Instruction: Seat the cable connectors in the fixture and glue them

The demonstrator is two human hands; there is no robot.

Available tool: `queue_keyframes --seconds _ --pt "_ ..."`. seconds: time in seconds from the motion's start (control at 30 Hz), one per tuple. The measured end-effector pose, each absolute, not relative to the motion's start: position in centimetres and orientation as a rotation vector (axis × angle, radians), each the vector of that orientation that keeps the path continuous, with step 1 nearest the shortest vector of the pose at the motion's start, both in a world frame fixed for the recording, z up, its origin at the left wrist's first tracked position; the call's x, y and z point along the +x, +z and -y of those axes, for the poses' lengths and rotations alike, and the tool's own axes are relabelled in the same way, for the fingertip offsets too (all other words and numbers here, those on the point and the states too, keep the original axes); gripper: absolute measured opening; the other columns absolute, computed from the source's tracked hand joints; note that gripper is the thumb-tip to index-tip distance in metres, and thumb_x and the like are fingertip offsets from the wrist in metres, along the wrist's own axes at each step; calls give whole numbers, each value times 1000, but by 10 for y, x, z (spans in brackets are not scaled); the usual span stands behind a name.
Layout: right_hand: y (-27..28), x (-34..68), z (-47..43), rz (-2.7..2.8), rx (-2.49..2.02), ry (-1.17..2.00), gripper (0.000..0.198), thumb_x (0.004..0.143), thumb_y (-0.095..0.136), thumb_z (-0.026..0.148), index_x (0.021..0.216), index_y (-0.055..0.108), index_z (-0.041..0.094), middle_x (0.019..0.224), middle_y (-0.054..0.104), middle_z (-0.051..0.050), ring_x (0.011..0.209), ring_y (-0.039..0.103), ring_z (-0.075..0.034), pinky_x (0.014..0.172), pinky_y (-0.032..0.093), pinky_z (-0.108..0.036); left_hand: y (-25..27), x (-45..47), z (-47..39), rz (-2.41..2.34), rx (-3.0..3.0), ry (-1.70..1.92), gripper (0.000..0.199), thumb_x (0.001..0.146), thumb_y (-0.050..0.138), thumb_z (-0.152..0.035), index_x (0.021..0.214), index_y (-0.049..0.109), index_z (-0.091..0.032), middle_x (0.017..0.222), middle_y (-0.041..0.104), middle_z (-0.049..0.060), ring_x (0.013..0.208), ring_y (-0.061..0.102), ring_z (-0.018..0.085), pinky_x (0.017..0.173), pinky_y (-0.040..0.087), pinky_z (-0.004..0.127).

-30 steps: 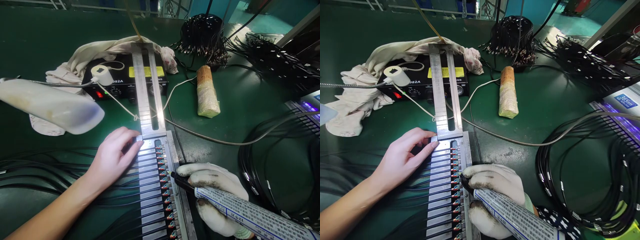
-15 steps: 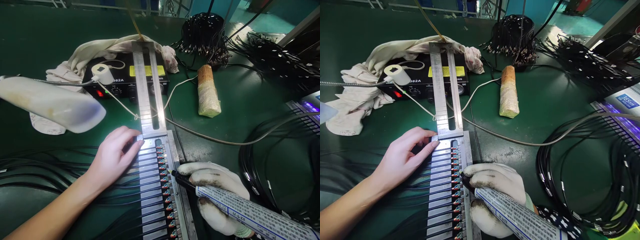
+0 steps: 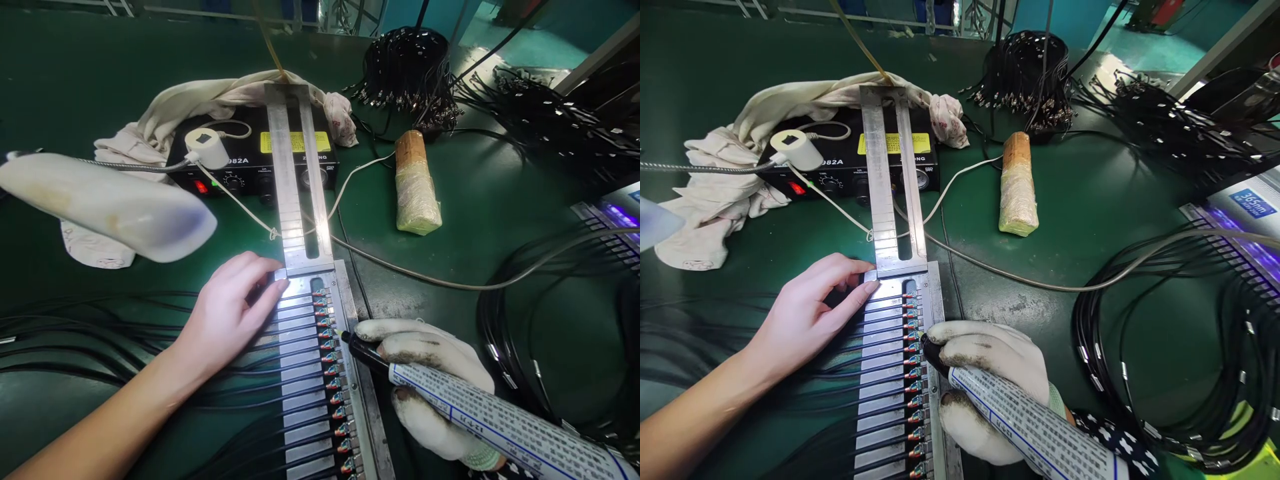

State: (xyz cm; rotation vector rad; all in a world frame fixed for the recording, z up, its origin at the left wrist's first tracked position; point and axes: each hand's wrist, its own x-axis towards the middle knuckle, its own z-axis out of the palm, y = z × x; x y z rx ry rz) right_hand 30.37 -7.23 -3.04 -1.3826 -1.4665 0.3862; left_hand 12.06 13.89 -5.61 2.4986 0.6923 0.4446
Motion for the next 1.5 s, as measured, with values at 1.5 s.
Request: queue_keyframes --seconds 1.5 --pt "-25 301 75 1496 -1354 339 19 79 58 15 97 65 14 101 74 -9 94 74 -16 82 63 -23 -55 122 -138 -707 2501 423 22 96 54 -37 102 62 -18 85 53 1 80 51 12 75 40 25"
